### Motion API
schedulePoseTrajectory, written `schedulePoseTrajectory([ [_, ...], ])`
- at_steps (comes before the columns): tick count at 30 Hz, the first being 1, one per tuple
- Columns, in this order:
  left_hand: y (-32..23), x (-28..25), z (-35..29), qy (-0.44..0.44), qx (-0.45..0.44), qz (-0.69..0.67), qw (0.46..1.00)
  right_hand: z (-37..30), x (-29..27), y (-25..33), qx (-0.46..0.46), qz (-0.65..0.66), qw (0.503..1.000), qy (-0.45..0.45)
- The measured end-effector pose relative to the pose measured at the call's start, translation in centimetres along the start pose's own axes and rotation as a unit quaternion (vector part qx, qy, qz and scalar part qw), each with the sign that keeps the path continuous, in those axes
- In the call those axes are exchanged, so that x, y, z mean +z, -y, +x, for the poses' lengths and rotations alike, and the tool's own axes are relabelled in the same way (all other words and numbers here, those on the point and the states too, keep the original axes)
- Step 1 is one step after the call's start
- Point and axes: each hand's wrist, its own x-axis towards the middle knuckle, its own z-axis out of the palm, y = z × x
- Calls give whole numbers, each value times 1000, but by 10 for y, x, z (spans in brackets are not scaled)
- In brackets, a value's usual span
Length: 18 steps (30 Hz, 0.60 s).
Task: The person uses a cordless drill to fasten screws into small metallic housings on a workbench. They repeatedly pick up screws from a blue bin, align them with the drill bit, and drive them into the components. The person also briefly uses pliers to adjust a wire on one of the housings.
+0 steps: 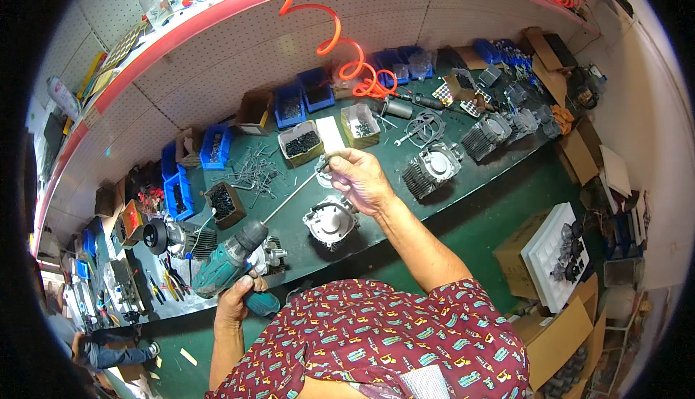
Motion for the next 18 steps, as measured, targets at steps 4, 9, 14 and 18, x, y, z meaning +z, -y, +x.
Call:
schedulePoseTrajectory([
  [4, 2, -4, 4, 19, -22, 44, 999, 0, -2, 3, 5, 11, 1000, -7],
  [9, 4, 1, 11, 24, -25, 57, 998, 0, 0, 8, 3, 22, 1000, -16],
  [14, 5, 15, 18, 14, 6, 24, 1000, -3, -2, 17, 14, 21, 999, -24],
  [18, 9, 22, 19, 18, 1, 10, 1000, -8, -4, 25, 12, 32, 999, -16],
])
